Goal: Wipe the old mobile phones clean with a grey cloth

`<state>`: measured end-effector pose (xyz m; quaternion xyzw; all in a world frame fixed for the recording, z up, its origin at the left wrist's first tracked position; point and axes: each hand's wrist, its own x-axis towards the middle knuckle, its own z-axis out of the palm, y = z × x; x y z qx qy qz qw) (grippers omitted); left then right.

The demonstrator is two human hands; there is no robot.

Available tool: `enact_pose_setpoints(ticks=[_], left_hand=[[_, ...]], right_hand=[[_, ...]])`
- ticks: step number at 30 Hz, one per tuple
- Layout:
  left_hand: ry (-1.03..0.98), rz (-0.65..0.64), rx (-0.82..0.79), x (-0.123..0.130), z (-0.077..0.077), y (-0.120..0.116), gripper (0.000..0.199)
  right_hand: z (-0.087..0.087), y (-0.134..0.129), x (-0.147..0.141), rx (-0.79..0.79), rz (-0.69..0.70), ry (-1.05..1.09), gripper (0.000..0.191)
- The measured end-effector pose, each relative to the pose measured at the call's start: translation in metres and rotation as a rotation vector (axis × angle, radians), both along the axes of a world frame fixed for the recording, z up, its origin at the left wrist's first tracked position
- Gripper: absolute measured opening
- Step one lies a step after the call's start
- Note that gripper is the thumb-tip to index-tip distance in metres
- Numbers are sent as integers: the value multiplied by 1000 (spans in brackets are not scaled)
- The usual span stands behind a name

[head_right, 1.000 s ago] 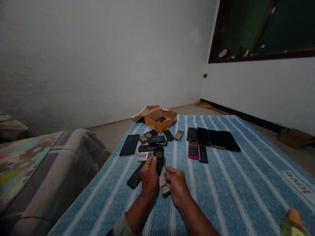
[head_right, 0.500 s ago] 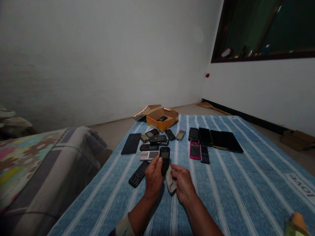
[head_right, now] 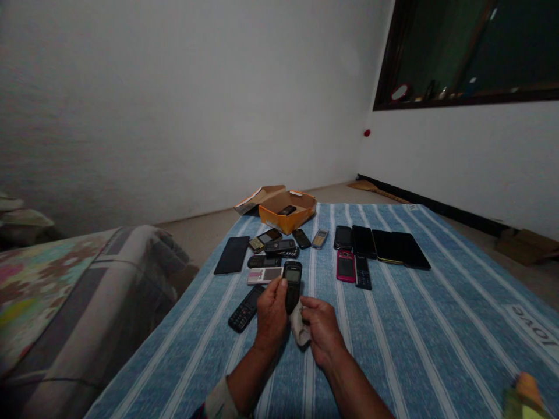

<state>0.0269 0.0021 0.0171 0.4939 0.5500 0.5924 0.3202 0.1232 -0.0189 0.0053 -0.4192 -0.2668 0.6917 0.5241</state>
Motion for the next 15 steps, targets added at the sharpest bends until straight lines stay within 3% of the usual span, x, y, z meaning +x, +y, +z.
enact_pose_setpoints(ticks=[6,11,15], left_hand=[[22,-68,-12,2,-1,-2,30],[68,4,12,-3,-4,2,31],[137,-25,19,-9,-8,7,32]], right_hand=[[8,3,7,-20,-146,-54,31],[4,-3,-1,0,-58,-152,32],[0,1,6,61,-26,-284,32]])
